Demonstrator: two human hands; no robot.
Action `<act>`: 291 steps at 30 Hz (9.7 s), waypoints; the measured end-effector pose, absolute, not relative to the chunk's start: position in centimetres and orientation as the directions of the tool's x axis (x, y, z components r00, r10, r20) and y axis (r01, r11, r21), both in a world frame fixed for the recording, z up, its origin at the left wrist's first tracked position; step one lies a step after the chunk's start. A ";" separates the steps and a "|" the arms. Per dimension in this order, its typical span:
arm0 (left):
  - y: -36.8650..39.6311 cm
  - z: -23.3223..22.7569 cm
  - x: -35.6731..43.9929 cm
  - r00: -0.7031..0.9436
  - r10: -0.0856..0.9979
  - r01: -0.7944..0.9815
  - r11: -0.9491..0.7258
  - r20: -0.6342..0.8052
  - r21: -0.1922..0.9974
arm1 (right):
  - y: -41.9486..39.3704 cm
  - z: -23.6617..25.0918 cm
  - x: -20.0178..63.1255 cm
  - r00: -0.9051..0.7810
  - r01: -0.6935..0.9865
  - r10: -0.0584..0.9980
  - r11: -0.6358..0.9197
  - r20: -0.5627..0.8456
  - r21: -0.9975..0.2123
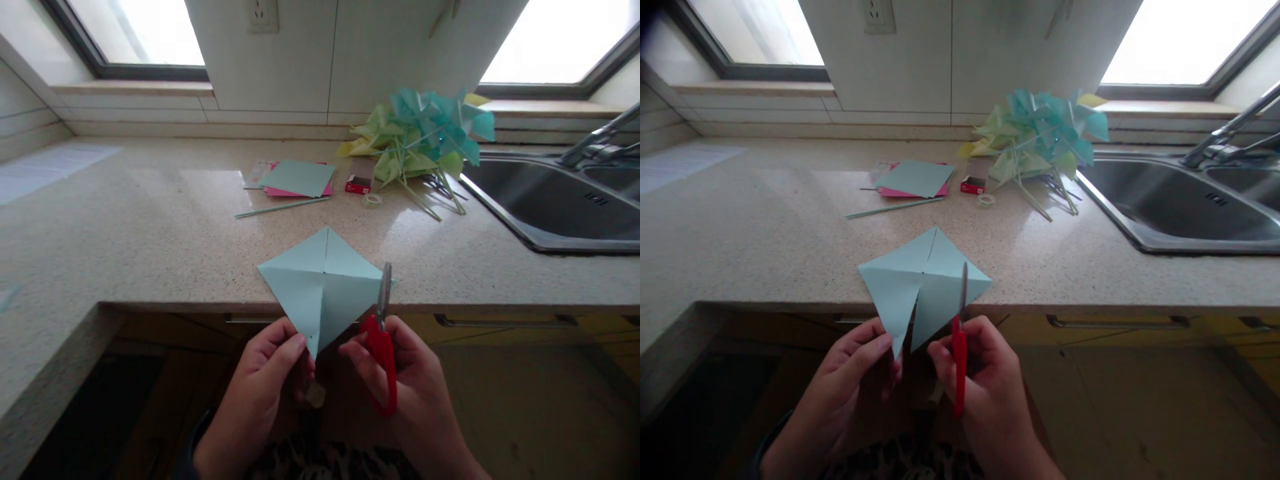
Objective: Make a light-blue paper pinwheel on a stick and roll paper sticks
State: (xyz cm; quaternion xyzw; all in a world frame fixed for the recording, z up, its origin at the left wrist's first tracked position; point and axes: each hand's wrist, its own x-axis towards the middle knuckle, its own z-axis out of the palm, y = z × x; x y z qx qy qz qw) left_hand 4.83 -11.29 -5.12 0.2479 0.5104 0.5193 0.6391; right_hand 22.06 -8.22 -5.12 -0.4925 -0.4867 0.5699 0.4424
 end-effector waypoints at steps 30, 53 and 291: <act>-10.6 -2.9 -3.5 0.010 0.941 -0.001 0.338 -0.338 0.941 | -8.3 -4.9 22.1 0.097 -0.209 0.929 -0.333 -0.358 -0.920; -11.0 -1.8 -0.8 -0.356 0.931 0.114 0.131 -0.082 0.985 | -7.7 -5.6 21.3 0.035 -0.324 0.939 -0.314 -0.343 -0.892; -11.0 -3.8 5.8 0.002 0.898 -0.443 0.396 -0.440 0.805 | -8.7 -2.3 28.6 -0.470 0.507 0.747 -0.209 -0.471 -0.837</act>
